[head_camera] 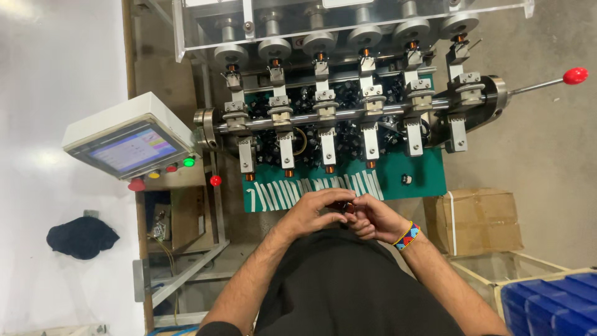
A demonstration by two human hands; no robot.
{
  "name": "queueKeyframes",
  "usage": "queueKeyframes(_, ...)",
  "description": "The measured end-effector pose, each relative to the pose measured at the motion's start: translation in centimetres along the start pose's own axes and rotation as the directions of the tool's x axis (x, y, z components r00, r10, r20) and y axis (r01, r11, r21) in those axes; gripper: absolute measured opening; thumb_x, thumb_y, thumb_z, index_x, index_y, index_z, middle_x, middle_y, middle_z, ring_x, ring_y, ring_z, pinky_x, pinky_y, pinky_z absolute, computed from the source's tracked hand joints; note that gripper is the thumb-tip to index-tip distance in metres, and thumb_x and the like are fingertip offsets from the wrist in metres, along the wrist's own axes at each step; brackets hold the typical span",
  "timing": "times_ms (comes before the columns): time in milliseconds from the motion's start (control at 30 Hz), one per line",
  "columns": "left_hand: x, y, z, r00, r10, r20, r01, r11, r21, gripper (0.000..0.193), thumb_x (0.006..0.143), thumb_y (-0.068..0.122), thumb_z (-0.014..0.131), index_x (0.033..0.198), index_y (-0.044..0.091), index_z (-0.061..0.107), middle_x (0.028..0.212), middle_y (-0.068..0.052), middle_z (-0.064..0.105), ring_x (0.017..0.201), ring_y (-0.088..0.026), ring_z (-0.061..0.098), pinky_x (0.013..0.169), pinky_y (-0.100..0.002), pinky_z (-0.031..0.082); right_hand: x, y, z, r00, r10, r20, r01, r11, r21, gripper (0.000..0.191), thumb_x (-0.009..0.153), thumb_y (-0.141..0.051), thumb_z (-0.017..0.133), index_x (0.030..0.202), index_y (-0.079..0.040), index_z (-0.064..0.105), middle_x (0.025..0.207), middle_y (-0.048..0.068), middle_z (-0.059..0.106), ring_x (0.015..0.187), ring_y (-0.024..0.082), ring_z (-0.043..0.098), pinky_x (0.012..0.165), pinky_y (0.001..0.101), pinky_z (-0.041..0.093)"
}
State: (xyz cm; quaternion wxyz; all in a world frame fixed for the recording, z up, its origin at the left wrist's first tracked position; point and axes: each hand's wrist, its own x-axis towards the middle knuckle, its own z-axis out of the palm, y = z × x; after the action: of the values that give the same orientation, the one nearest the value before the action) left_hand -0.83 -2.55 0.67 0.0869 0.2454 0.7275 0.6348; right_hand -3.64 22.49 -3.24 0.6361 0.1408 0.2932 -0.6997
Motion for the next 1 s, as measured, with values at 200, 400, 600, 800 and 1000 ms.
queueKeyframes(200,-1.0,0.2,-0.9,0.982,-0.078,-0.172,0.089,0.995,0.054,0.04,0.092,0.016,0.079,0.13,0.009,0.069,0.128,-0.009,0.072,0.113,-0.023,0.074,0.096,-0.032,0.062,0.8,0.6,3.7,0.941,-0.155,-0.302,0.08,0.966,-0.244,0.065,0.103,-0.066,0.035,0.075,-0.01,0.053,0.056,-0.007,0.033,0.045,0.005,0.027,0.041,0.0215,0.024)
queueKeyframes(400,-1.1,-0.8,-0.5,0.921,-0.082,-0.381,0.119,0.99,0.074,0.04,0.091,0.008,0.079,0.129,0.002,0.066,0.128,-0.013,0.069,0.113,-0.021,0.071,0.092,-0.031,0.062,0.0,1.8,8.2,0.565,-0.789,-0.241,0.158,0.39,-0.907,0.034,0.106,-0.03,0.052,0.095,-0.004,0.072,0.068,0.0,0.06,0.062,0.009,0.052,0.057,0.0277,0.045)
queueKeyframes(600,0.2,-2.4,0.1,0.878,-0.407,-0.251,0.151,0.734,-0.662,0.046,0.094,0.002,0.074,0.137,-0.004,0.059,0.123,-0.014,0.071,0.108,-0.018,0.07,0.093,-0.029,0.06,-2.1,2.0,9.2,0.55,-0.82,-0.16,0.048,0.222,-0.974,0.022,0.102,-0.022,0.056,0.101,-0.006,0.071,0.072,0.011,0.068,0.063,0.02,0.066,0.062,0.0345,0.051)
queueKeyframes(800,0.5,-0.7,0.7,0.852,-0.522,0.046,0.503,0.789,-0.354,0.043,0.092,0.004,0.077,0.133,-0.005,0.066,0.105,-0.016,0.076,0.088,-0.015,0.07,0.08,-0.028,0.058,-2.1,-3.0,5.5,0.553,-0.832,0.043,0.036,-0.028,-0.999,0.018,0.1,-0.021,0.059,0.097,-0.007,0.07,0.08,0.013,0.07,0.071,0.033,0.068,0.06,0.0403,0.051)
queueKeyframes(1000,3.3,-1.0,3.8,0.846,-0.488,-0.214,0.385,0.838,-0.387,0.04,0.091,0.001,0.076,0.128,-0.005,0.064,0.111,-0.012,0.072,0.093,-0.013,0.071,0.084,-0.028,0.058,-5.1,-2.6,5.3,0.544,-0.809,0.224,0.071,-0.222,-0.972,0.017,0.097,-0.022,0.062,0.093,-0.008,0.07,0.075,0.014,0.068,0.069,0.037,0.066,0.058,0.0462,0.049)
